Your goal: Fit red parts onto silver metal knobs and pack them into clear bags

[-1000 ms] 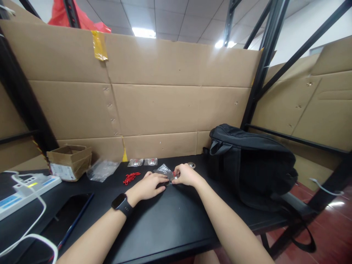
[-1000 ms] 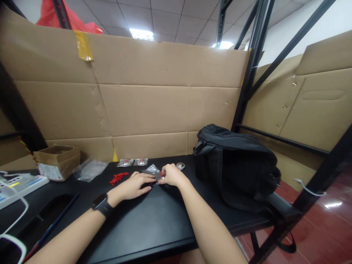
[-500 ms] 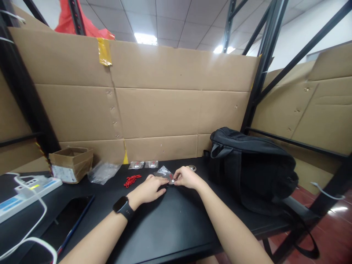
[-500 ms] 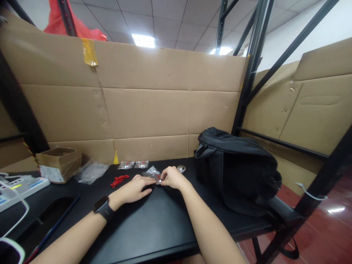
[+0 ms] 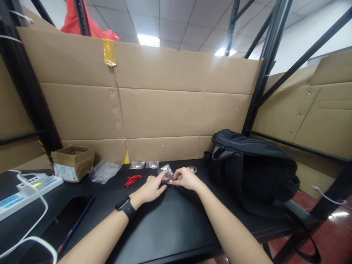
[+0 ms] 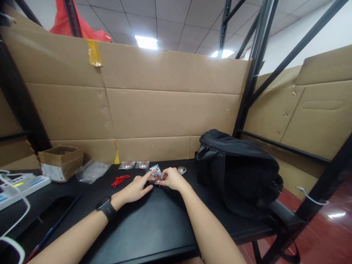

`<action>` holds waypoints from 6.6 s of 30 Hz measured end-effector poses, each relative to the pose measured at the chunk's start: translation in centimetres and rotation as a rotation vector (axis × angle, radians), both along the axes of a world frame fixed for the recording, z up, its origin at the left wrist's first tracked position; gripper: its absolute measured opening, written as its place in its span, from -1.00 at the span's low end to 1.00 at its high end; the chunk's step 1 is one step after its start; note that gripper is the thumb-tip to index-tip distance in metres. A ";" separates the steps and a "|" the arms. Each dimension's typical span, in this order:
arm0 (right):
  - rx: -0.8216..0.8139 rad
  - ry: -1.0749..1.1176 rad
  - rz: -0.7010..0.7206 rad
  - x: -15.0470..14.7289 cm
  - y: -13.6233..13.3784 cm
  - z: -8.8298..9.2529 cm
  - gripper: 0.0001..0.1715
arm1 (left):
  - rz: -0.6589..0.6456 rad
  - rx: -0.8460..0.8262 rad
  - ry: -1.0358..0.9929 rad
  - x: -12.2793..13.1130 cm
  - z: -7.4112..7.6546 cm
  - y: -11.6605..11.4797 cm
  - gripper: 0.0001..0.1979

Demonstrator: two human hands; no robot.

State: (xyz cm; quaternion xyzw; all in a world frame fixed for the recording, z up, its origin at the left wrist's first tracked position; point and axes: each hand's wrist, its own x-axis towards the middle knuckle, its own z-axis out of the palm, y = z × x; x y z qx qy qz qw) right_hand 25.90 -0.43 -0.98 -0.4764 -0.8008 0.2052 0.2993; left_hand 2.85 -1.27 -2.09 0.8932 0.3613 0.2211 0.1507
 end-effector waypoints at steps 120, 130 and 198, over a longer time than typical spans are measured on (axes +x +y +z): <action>0.275 -0.338 -0.097 -4.0 -1.5 -0.6 -0.31 | 0.079 -0.150 0.242 -0.9 0.6 0.4 -0.11; 0.207 -0.300 -0.221 -3.3 -0.6 -1.0 -0.36 | 0.090 -0.131 0.211 -0.7 0.1 0.8 -0.13; -0.212 0.342 0.078 0.2 1.2 -0.1 -0.85 | 0.155 -0.197 -0.357 -2.1 0.8 2.8 -0.84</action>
